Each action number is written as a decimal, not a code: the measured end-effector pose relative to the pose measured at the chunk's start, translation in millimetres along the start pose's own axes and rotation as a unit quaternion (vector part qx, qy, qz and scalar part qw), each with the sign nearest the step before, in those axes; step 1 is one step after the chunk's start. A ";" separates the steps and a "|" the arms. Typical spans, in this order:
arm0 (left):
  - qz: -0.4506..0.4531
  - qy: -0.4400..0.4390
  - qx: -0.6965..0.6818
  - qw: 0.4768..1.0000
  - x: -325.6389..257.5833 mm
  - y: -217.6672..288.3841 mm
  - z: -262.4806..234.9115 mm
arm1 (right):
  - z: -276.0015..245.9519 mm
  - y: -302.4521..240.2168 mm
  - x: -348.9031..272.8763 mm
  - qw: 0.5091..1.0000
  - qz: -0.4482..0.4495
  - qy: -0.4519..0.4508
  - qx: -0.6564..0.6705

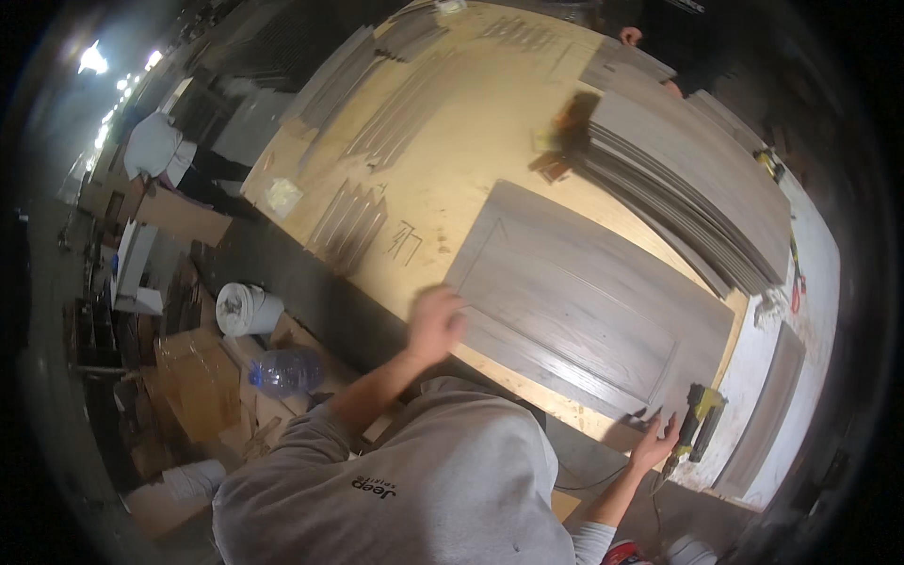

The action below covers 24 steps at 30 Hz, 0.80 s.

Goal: Assembling wooden furniture panels using a pneumatic nail gun and adhesive components.

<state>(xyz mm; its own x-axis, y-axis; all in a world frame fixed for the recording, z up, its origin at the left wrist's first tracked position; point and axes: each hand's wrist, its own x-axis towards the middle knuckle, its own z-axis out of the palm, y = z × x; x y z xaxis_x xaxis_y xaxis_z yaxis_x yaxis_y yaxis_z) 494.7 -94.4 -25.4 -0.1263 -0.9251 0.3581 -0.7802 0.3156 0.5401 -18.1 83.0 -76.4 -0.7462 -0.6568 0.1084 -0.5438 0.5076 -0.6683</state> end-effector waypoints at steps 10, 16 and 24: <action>-0.291 0.100 0.140 0.941 -34.7 -211.4 -93.3 | 71.6 -196.7 -44.6 0.990 -0.097 -0.105 0.011; -0.239 -0.027 0.055 0.969 -18.8 -193.7 -100.3 | 132.1 -275.4 -67.4 0.970 -0.157 -0.164 0.086; -0.421 -0.084 -0.547 0.719 -45.3 -82.4 -67.7 | 239.9 -403.1 -176.3 0.803 -0.005 -0.540 0.252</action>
<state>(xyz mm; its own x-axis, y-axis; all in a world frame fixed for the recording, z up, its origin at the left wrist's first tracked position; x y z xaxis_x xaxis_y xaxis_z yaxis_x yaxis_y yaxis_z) 606.2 -64.2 -34.5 -0.0361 -0.8691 -0.4934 0.3123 -0.4788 0.8205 424.8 -139.6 -2.7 0.1738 -0.8980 -0.4043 -0.1196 0.3882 -0.9138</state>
